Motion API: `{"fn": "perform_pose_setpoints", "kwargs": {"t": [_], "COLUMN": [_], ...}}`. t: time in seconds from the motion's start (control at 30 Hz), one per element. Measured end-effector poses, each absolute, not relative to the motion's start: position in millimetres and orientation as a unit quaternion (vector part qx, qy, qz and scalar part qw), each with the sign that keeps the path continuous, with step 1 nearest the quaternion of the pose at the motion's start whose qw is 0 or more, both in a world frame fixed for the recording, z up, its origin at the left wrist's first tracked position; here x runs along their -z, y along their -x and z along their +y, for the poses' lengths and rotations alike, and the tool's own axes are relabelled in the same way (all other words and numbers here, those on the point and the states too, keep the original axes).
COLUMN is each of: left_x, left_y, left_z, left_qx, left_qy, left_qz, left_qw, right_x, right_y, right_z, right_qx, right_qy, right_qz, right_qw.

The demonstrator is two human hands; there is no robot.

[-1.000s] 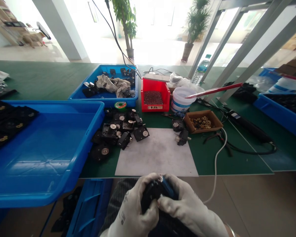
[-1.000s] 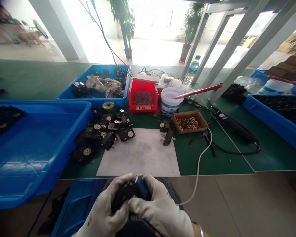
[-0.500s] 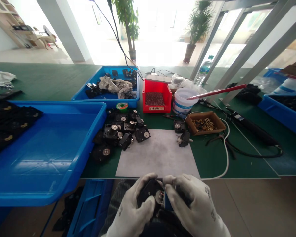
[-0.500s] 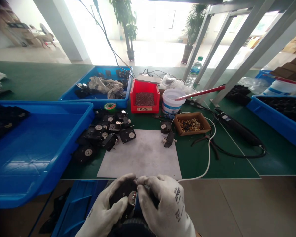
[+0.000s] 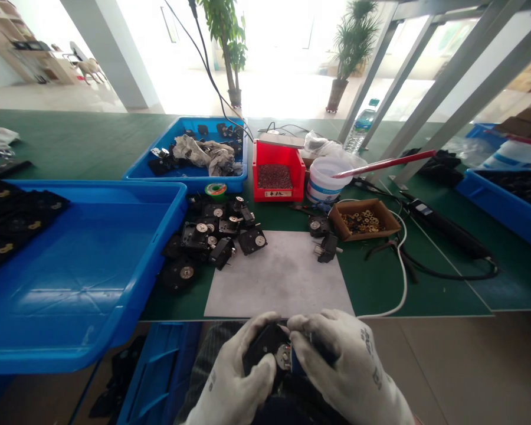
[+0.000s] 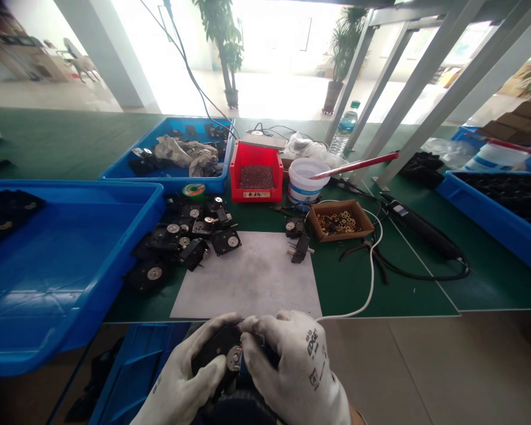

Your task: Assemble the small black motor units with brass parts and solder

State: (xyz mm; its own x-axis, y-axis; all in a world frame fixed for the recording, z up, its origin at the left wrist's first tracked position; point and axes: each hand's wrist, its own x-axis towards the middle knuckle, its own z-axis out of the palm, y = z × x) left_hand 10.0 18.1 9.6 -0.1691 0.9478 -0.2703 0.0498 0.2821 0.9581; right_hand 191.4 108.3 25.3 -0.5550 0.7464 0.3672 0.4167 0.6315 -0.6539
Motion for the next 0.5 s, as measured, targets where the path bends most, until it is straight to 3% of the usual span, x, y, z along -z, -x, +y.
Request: {"fn": "perform_pose_setpoints", "kwargs": {"t": [0.5], "left_x": [-22], "left_y": [-13], "left_z": [20], "left_qx": [-0.453], "left_qy": [-0.361], "left_qz": [0.644], "left_qw": [0.499], "right_x": [-33], "right_y": [-191], "right_z": [112], "right_qx": [-0.266], "right_qy": [0.326], "right_qz": [-0.853], "right_qw": [0.309]}}
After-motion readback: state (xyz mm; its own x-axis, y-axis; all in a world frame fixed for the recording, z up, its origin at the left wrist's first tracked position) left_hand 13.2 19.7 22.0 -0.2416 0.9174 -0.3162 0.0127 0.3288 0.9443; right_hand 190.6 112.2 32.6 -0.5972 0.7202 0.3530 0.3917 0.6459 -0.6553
